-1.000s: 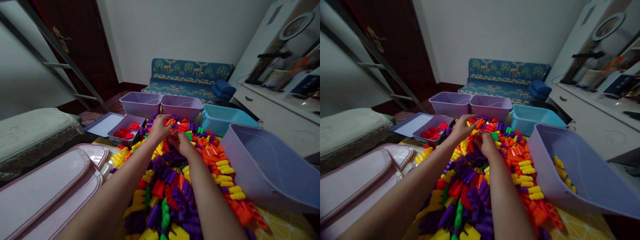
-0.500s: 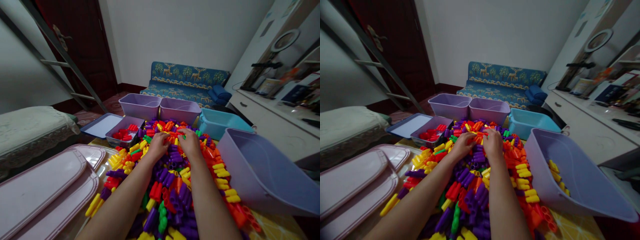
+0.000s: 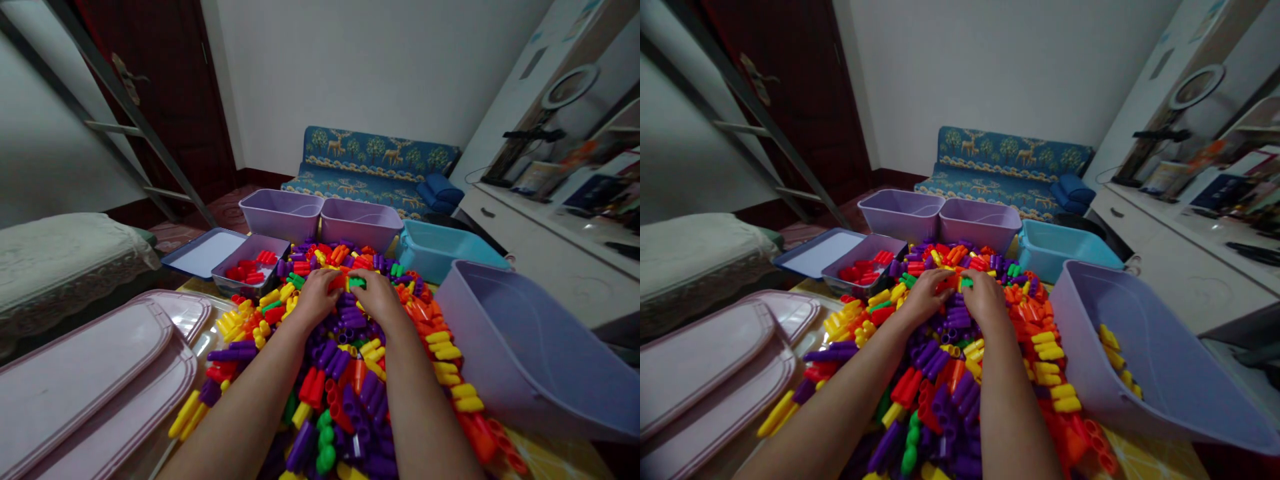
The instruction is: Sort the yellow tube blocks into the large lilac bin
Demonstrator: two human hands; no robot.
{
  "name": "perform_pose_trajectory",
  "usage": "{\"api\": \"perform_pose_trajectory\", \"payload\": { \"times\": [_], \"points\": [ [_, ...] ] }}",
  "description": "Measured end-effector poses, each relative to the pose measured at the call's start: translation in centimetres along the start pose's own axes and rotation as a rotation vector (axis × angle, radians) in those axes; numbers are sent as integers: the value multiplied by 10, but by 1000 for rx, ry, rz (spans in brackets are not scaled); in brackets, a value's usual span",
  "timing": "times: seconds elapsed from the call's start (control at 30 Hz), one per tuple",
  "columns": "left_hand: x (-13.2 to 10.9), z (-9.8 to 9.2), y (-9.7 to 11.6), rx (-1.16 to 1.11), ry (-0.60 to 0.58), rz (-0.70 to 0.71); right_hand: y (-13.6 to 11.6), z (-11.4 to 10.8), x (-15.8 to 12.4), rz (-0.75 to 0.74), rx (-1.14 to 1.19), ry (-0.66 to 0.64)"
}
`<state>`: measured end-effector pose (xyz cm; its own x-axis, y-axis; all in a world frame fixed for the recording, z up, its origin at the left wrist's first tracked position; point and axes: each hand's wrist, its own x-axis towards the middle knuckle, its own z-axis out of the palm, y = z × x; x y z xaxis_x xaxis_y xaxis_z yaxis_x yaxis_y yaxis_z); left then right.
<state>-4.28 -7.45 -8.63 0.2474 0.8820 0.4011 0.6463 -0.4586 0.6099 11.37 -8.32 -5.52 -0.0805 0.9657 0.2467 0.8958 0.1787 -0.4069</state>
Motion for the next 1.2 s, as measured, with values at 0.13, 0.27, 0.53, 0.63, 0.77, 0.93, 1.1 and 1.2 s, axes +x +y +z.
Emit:
{"api": "perform_pose_trajectory", "payload": {
  "times": [0.13, 0.27, 0.53, 0.63, 0.77, 0.93, 1.1, 1.2],
  "points": [
    [-1, 0, 0, -66, 24, 5, -12, -2, 0, -53, 165, -77],
    [-1, 0, 1, -203, 69, -65, -16, 1, 3, -113, 375, -78],
    [1, -5, 4, -316, 180, -141, -15, 6, 3, -87, 616, -109],
    [2, -6, 4, -321, 204, -148, -18, 1, 1, -100, 494, -52],
    [1, -5, 2, -327, 218, -159, -20, -5, 1, -149, 403, -2],
    [0, -3, 2, -342, 177, -159, -18, -7, 1, -108, 355, 77],
    [0, -5, 4, -313, 166, -163, -18, -7, 0, -98, 310, 184],
    [0, -6, 6, -288, 158, -178, -19, -5, 1, -81, 344, 151]
  ]
}}
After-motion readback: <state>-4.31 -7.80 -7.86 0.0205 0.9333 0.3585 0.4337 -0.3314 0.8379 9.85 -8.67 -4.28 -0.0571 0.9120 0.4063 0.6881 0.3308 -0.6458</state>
